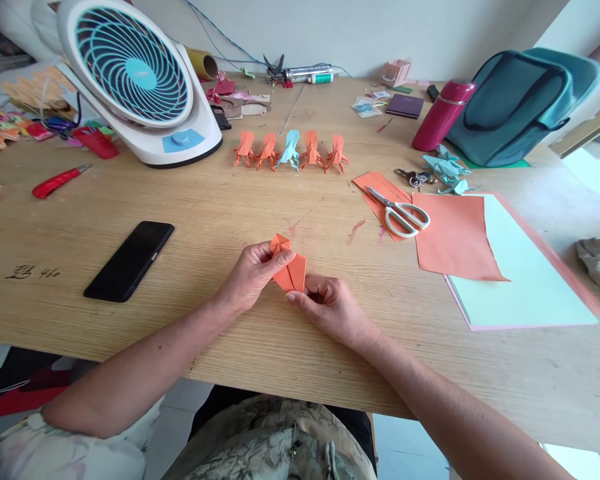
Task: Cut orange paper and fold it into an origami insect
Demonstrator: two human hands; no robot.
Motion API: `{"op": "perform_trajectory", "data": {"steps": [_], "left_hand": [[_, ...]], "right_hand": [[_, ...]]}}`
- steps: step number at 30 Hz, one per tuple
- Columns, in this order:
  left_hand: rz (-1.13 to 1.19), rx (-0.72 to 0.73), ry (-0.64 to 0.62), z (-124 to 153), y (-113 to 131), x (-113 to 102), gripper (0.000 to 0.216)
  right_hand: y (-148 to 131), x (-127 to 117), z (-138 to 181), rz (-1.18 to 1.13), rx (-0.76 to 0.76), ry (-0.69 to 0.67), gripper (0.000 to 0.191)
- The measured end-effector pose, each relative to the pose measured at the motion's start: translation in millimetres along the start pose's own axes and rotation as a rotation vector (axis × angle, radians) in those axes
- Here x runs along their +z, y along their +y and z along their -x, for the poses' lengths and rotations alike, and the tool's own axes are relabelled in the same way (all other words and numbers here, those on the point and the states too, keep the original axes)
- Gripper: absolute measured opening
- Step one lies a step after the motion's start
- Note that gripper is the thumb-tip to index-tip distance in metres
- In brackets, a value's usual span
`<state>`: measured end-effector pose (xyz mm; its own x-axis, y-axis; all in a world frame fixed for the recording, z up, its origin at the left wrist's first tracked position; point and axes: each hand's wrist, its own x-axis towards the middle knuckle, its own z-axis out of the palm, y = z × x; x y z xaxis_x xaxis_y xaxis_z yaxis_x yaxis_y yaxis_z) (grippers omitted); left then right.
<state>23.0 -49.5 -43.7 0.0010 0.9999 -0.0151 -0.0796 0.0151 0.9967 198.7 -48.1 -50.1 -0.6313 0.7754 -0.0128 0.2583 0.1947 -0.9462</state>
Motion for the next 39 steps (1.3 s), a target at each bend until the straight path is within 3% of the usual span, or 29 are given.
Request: {"op": "perform_trajectory", "data": {"steps": [6,10,16,22,32,39], "left_hand": [[-0.244,0.166,0.109,-1.1,3.3,-4.9,0.047],[-0.270,0.198,0.135,-2.7,0.5,-5.5,0.044],[-0.211,0.171,0.089,-5.6,-2.4,-6.5,0.047],[-0.131,0.079,-0.017,-4.5,0.3,-9.7,0.049],[-0.339,0.289,0.035,-1.5,1.1,-8.3,0.042],[-0.343,0.302,0.001,-1.2,0.5,-7.8,0.040]], "right_hand": [[1.8,1.2,0.8,-0.008,-0.023,-0.030,0.048],[1.9,2.6,0.5,-0.012,-0.022,-0.032,0.049],[2.7,2.2,0.5,-0.001,-0.009,-0.005,0.050],[5.3,2.1,-2.2,-0.072,0.014,0.160,0.050],[8.5,2.8,-0.2,-0.050,0.026,0.113,0.046],[7.8,5.3,0.0,0.004,-0.022,0.121,0.050]]}}
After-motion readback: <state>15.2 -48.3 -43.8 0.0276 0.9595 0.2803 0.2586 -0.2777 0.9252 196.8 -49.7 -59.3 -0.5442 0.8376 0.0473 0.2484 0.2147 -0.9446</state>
